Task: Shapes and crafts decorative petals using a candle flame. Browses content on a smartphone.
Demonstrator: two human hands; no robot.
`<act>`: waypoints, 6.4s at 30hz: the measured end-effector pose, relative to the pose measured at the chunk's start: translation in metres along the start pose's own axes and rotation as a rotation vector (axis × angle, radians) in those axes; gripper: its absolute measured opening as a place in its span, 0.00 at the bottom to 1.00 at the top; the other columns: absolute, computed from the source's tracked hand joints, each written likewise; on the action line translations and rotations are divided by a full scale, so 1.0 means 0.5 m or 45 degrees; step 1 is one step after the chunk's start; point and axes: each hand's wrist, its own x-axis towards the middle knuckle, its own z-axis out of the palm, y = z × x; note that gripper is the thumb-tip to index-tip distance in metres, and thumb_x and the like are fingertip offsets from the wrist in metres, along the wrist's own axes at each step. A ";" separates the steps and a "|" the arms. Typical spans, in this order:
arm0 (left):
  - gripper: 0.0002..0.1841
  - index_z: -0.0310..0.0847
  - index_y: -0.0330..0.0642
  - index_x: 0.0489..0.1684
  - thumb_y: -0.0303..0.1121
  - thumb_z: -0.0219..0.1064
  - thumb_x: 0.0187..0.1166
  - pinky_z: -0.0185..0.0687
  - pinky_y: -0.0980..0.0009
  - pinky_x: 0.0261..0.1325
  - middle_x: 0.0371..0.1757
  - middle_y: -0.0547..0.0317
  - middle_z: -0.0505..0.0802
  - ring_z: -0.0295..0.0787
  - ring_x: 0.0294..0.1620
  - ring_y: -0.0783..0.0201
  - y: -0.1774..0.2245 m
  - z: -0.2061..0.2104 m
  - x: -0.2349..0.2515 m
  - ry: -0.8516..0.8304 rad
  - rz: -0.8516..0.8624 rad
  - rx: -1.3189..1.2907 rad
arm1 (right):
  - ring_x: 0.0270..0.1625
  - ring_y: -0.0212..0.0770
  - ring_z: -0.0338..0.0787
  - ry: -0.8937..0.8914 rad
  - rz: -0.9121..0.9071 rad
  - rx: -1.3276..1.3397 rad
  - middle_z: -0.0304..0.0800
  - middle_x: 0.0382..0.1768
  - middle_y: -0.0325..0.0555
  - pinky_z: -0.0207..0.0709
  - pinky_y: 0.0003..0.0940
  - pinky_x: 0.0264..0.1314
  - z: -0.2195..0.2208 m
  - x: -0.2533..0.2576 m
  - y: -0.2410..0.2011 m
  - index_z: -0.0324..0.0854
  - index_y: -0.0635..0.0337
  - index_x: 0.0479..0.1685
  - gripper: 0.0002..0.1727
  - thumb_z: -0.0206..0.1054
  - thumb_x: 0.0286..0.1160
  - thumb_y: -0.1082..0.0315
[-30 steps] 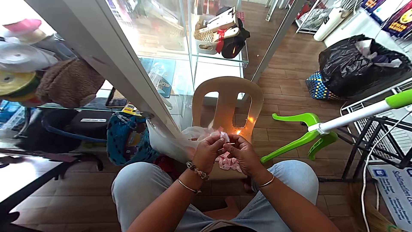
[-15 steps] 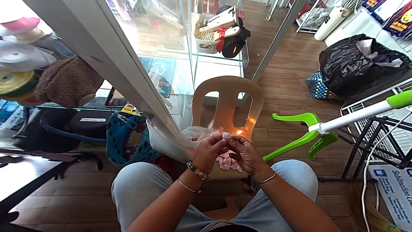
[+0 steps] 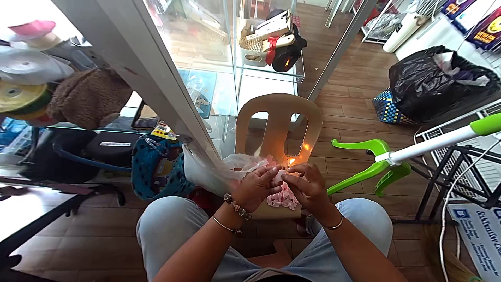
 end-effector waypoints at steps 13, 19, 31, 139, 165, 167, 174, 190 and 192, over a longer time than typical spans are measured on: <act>0.11 0.79 0.32 0.57 0.16 0.64 0.81 0.91 0.71 0.44 0.43 0.53 0.91 0.91 0.37 0.65 0.008 -0.003 -0.007 0.059 0.158 0.109 | 0.62 0.41 0.85 -0.031 -0.120 -0.078 0.91 0.51 0.45 0.77 0.29 0.67 -0.003 0.003 0.003 0.94 0.44 0.46 0.07 0.70 0.79 0.65; 0.11 0.80 0.31 0.56 0.16 0.67 0.78 0.91 0.70 0.47 0.43 0.53 0.92 0.93 0.40 0.65 0.007 0.002 -0.010 0.103 0.257 0.270 | 0.58 0.37 0.83 -0.076 0.191 0.243 0.88 0.55 0.48 0.76 0.30 0.62 0.001 0.004 -0.012 0.95 0.51 0.44 0.08 0.70 0.80 0.62; 0.12 0.84 0.35 0.53 0.20 0.70 0.74 0.89 0.77 0.48 0.42 0.60 0.94 0.91 0.39 0.73 -0.009 -0.014 -0.001 -0.002 0.638 0.751 | 0.44 0.24 0.86 -0.014 0.742 0.779 0.84 0.56 0.47 0.83 0.15 0.40 0.009 0.010 -0.041 0.91 0.62 0.39 0.07 0.76 0.69 0.67; 0.05 0.91 0.34 0.42 0.27 0.72 0.78 0.91 0.77 0.54 0.47 0.60 0.95 0.92 0.47 0.75 -0.044 -0.002 0.031 -0.026 1.156 0.898 | 0.49 0.32 0.88 -0.007 1.476 1.599 0.88 0.52 0.42 0.85 0.28 0.52 -0.042 0.053 -0.045 0.85 0.62 0.40 0.05 0.64 0.80 0.75; 0.03 0.84 0.40 0.45 0.25 0.67 0.80 0.85 0.72 0.63 0.55 0.66 0.88 0.86 0.57 0.73 -0.044 -0.008 0.045 -0.372 0.890 0.574 | 0.46 0.33 0.89 -0.112 1.628 1.762 0.88 0.43 0.38 0.84 0.31 0.49 -0.053 0.040 -0.045 0.75 0.53 0.40 0.04 0.65 0.81 0.72; 0.06 0.84 0.42 0.47 0.23 0.65 0.79 0.84 0.70 0.64 0.53 0.66 0.91 0.87 0.56 0.72 -0.048 0.005 0.043 -0.284 0.796 0.365 | 0.48 0.32 0.88 -0.004 1.408 1.611 0.88 0.45 0.39 0.83 0.28 0.51 -0.050 0.042 -0.044 0.78 0.55 0.41 0.02 0.65 0.80 0.71; 0.07 0.87 0.44 0.42 0.21 0.69 0.76 0.84 0.71 0.65 0.51 0.65 0.92 0.88 0.56 0.72 -0.056 0.017 0.053 -0.257 0.819 0.192 | 0.48 0.27 0.92 0.154 0.966 1.351 0.95 0.45 0.39 0.87 0.24 0.55 -0.038 0.030 -0.049 0.90 0.66 0.47 0.08 0.74 0.72 0.76; 0.12 0.89 0.39 0.56 0.33 0.70 0.80 0.81 0.68 0.68 0.57 0.59 0.93 0.87 0.61 0.71 -0.044 0.026 0.067 -0.287 1.055 1.222 | 0.56 0.37 0.88 -0.064 0.576 0.395 0.91 0.47 0.49 0.80 0.32 0.63 -0.063 -0.016 0.007 0.86 0.65 0.47 0.12 0.61 0.83 0.64; 0.11 0.90 0.42 0.54 0.36 0.68 0.82 0.80 0.66 0.67 0.54 0.60 0.93 0.87 0.60 0.70 -0.048 0.027 0.069 -0.244 1.042 1.377 | 0.56 0.40 0.88 -0.106 0.572 0.344 0.91 0.47 0.49 0.80 0.34 0.63 -0.070 -0.025 0.009 0.86 0.64 0.46 0.12 0.61 0.84 0.64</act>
